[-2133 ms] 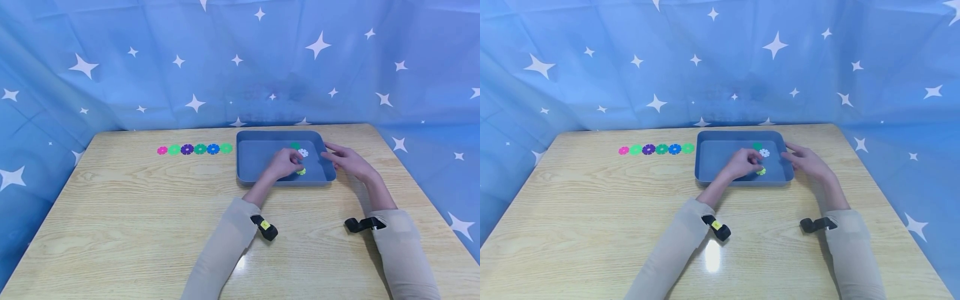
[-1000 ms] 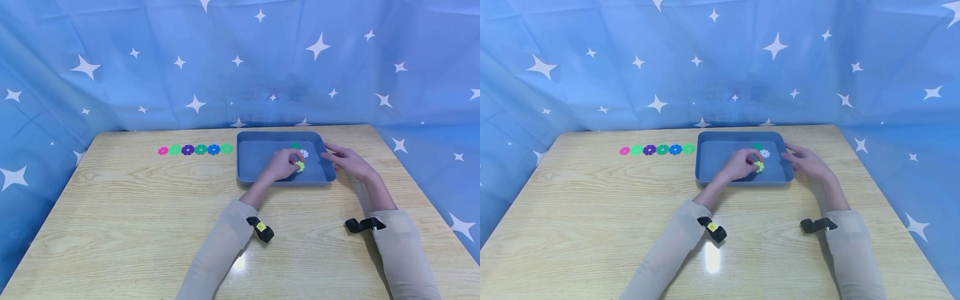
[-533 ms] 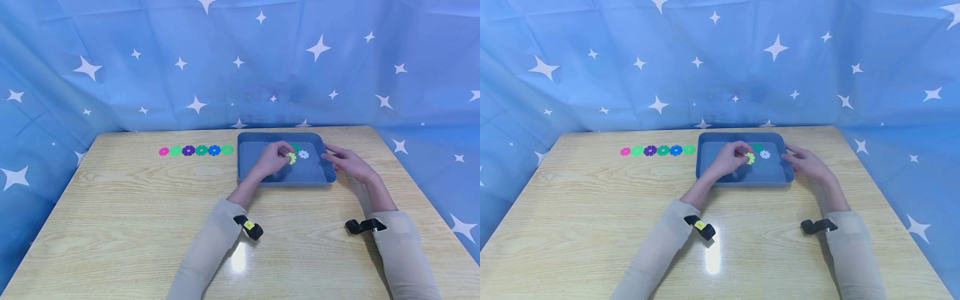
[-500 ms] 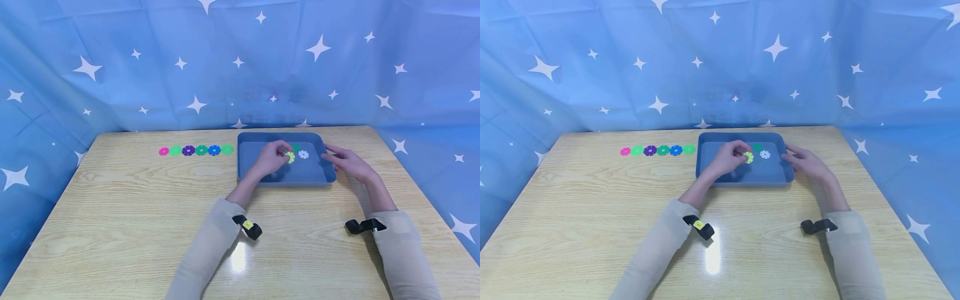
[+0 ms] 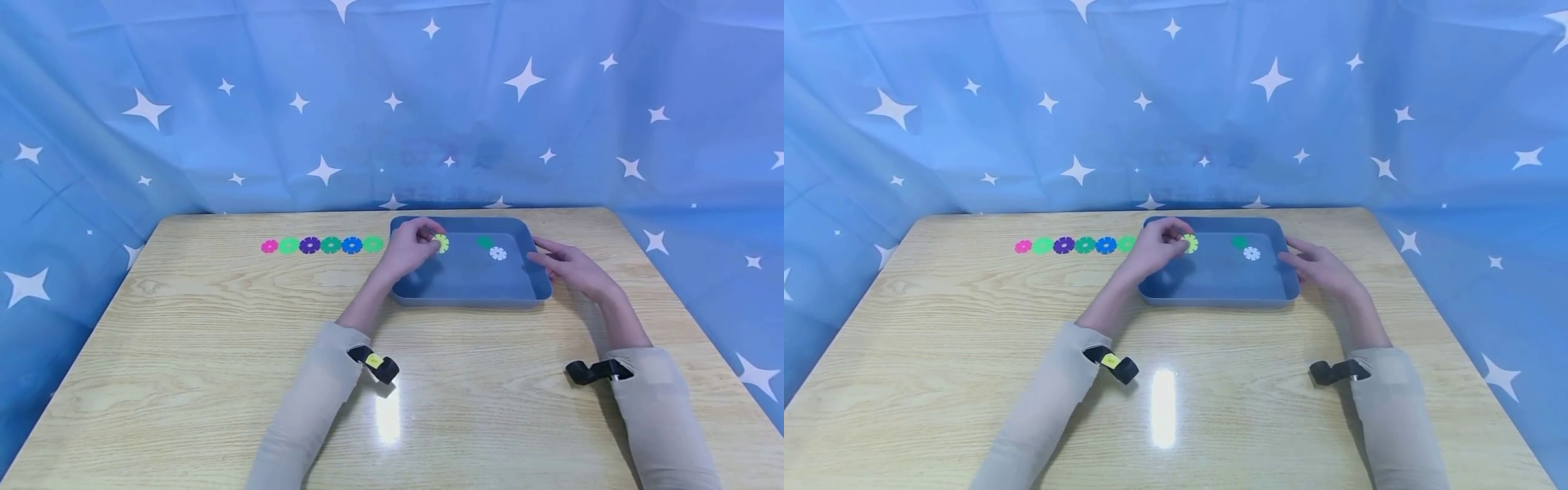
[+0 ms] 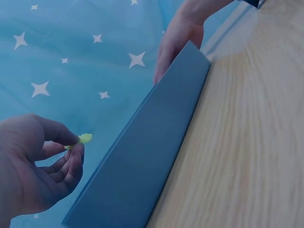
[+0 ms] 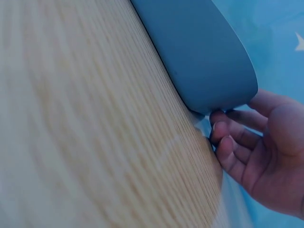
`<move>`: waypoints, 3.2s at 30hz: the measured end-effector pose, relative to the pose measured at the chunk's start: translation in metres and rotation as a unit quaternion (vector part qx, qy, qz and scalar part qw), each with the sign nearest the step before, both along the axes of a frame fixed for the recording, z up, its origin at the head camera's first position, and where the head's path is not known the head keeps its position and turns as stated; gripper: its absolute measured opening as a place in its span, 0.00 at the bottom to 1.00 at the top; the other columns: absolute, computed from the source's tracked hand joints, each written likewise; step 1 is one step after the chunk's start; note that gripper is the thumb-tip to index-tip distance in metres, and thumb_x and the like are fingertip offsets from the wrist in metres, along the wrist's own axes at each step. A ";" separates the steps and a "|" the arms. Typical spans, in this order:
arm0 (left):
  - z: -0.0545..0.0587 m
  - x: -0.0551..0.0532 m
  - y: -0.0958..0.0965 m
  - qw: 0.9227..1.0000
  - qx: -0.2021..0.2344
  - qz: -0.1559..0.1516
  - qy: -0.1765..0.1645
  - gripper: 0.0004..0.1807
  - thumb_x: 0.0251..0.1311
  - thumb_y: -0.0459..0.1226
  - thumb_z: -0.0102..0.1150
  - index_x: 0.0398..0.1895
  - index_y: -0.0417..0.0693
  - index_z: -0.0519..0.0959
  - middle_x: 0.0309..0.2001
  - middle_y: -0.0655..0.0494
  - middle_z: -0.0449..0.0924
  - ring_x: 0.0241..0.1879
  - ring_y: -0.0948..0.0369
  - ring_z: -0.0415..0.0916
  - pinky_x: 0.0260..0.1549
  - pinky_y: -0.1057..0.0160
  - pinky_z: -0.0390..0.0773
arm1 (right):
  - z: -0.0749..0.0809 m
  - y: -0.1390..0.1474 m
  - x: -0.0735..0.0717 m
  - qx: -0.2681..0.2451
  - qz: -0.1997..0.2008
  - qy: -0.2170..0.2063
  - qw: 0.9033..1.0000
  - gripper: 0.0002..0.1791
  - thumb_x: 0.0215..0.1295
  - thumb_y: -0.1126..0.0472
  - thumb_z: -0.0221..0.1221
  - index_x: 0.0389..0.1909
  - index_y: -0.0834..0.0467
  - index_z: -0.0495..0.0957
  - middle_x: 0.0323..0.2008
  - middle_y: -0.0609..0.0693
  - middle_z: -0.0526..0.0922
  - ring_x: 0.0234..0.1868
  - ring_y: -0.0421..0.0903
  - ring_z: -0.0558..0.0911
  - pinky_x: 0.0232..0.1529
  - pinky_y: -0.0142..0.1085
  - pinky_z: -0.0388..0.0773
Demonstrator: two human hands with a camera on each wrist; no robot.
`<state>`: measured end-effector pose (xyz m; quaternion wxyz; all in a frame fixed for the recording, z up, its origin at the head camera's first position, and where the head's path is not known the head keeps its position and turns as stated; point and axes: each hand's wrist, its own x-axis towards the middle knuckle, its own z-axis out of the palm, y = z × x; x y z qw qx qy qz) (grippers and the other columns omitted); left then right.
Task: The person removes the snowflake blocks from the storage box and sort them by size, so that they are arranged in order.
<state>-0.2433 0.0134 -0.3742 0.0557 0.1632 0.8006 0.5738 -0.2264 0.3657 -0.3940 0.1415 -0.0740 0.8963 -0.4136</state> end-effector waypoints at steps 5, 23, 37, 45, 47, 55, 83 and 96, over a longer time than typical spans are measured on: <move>0.004 -0.004 -0.016 0.999 0.006 0.032 -0.004 0.08 0.66 0.29 0.59 0.47 0.41 0.82 0.35 0.51 0.77 0.31 0.59 0.75 0.32 0.66 0.78 | -0.002 0.001 0.001 -0.002 -0.001 0.004 1.000 0.40 0.77 0.42 0.52 0.80 0.57 0.52 0.27 0.51 0.70 0.30 0.49 0.73 0.34 0.38 0.72; 0.009 -0.019 -0.102 0.992 0.053 0.108 -0.026 0.12 0.66 0.26 0.57 0.51 0.35 0.80 0.37 0.47 0.76 0.33 0.56 0.79 0.49 0.45 0.81 | -0.003 0.002 0.000 -0.005 -0.002 0.007 1.000 0.39 0.77 0.43 0.52 0.80 0.56 0.52 0.27 0.52 0.70 0.29 0.50 0.73 0.34 0.38 0.71; -0.001 -0.018 -0.183 0.984 0.025 0.169 -0.050 0.16 0.69 0.30 0.56 0.59 0.35 0.76 0.42 0.47 0.75 0.46 0.45 0.79 0.52 0.50 0.80 | -0.003 0.001 0.001 0.002 -0.002 0.008 1.000 0.40 0.77 0.42 0.52 0.80 0.56 0.52 0.28 0.53 0.71 0.30 0.51 0.74 0.35 0.38 0.72; -0.008 -0.012 -0.229 0.975 0.031 0.207 -0.068 0.18 0.70 0.30 0.57 0.61 0.35 0.75 0.38 0.49 0.75 0.33 0.60 0.78 0.36 0.65 0.81 | -0.003 0.001 0.001 -0.001 -0.004 0.006 1.000 0.41 0.76 0.42 0.52 0.80 0.57 0.52 0.28 0.52 0.70 0.31 0.50 0.74 0.35 0.37 0.72; -0.010 -0.011 -0.238 0.974 0.028 0.216 -0.069 0.19 0.70 0.31 0.57 0.62 0.34 0.75 0.38 0.47 0.77 0.31 0.61 0.79 0.33 0.67 0.81 | -0.003 0.001 0.001 -0.002 -0.004 0.006 1.000 0.41 0.76 0.42 0.52 0.80 0.58 0.52 0.28 0.52 0.70 0.31 0.50 0.74 0.35 0.37 0.72; -0.012 -0.002 -0.266 0.958 -0.033 0.274 -0.079 0.19 0.70 0.33 0.59 0.61 0.38 0.76 0.40 0.50 0.78 0.33 0.64 0.80 0.37 0.68 0.83 | -0.003 0.001 0.000 -0.006 -0.011 0.001 1.000 0.40 0.77 0.43 0.52 0.80 0.58 0.51 0.28 0.52 0.69 0.30 0.51 0.73 0.35 0.38 0.72; -0.034 0.003 -0.290 0.941 -0.186 0.279 -0.047 0.20 0.72 0.39 0.56 0.60 0.36 0.78 0.48 0.38 0.77 0.45 0.51 0.72 0.37 0.61 0.71 | -0.003 0.001 -0.002 -0.007 -0.010 -0.003 1.000 0.38 0.79 0.47 0.51 0.80 0.60 0.50 0.27 0.52 0.68 0.30 0.52 0.72 0.33 0.41 0.71; -0.037 0.003 -0.290 0.937 -0.186 0.292 -0.050 0.19 0.71 0.39 0.58 0.57 0.35 0.78 0.44 0.43 0.76 0.40 0.56 0.70 0.36 0.63 0.70 | -0.003 0.000 -0.001 -0.015 -0.010 -0.004 1.000 0.38 0.78 0.47 0.52 0.79 0.60 0.51 0.27 0.51 0.68 0.30 0.51 0.72 0.34 0.40 0.71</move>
